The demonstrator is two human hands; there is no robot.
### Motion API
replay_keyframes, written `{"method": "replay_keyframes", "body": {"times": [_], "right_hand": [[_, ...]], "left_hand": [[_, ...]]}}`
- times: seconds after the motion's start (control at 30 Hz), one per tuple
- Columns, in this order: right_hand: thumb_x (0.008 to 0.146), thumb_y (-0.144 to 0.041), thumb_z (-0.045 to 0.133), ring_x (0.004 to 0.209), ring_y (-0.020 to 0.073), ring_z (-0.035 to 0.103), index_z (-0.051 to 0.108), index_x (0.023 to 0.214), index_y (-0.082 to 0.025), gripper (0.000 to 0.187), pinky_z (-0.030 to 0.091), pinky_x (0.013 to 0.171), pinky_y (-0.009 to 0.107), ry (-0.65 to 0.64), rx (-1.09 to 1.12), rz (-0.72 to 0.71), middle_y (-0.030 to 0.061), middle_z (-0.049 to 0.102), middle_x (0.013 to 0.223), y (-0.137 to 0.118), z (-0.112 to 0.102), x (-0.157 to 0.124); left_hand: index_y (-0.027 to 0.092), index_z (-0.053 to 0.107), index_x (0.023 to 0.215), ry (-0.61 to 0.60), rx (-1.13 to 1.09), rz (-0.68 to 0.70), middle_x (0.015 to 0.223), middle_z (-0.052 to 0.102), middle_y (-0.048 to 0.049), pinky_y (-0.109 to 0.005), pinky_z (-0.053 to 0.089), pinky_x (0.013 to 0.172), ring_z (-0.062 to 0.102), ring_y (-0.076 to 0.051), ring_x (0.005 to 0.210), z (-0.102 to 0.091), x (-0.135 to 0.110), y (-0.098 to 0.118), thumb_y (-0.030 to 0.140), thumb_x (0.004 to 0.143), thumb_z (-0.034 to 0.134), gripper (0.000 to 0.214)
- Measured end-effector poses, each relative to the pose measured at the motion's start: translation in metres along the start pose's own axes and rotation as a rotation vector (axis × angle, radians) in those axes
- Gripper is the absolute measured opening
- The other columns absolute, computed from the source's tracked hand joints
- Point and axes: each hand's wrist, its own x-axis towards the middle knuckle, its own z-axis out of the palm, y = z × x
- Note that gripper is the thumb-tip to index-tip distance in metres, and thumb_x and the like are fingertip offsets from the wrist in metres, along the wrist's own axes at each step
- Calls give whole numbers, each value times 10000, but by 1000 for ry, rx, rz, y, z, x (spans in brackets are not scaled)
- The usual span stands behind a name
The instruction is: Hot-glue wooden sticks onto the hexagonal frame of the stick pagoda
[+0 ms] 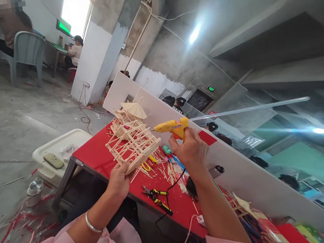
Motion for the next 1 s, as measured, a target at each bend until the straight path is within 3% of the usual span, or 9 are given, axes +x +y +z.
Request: {"method": "replay_keyframes", "body": {"times": [0.2,0.53,1.0], "right_hand": [[847,-391,531,647,158,506,626,975,-153,287,200,557,270,-18,-1,2,56,625,830,-1,2,2],[858,-374,512,644,146,475,624,972,-139,283,191,549,277,-52,12,-12,58,595,822,-3,1,4],[868,-361,498,617,126,433,612,1021,-124,305,153,557,284,-56,-13,-32,68,612,848,-5,0,4]], "left_hand": [[142,629,646,-11,-13,5,684,647,-37,-281,532,682,624,-153,684,-1,0,3,155,568,784,175],[133,602,630,3,10,16,652,625,-16,-252,523,637,609,-135,648,1,-4,4,207,496,826,271],[123,613,633,20,-7,7,644,636,-18,-238,526,616,612,-129,632,4,-6,7,151,551,788,195]]}}
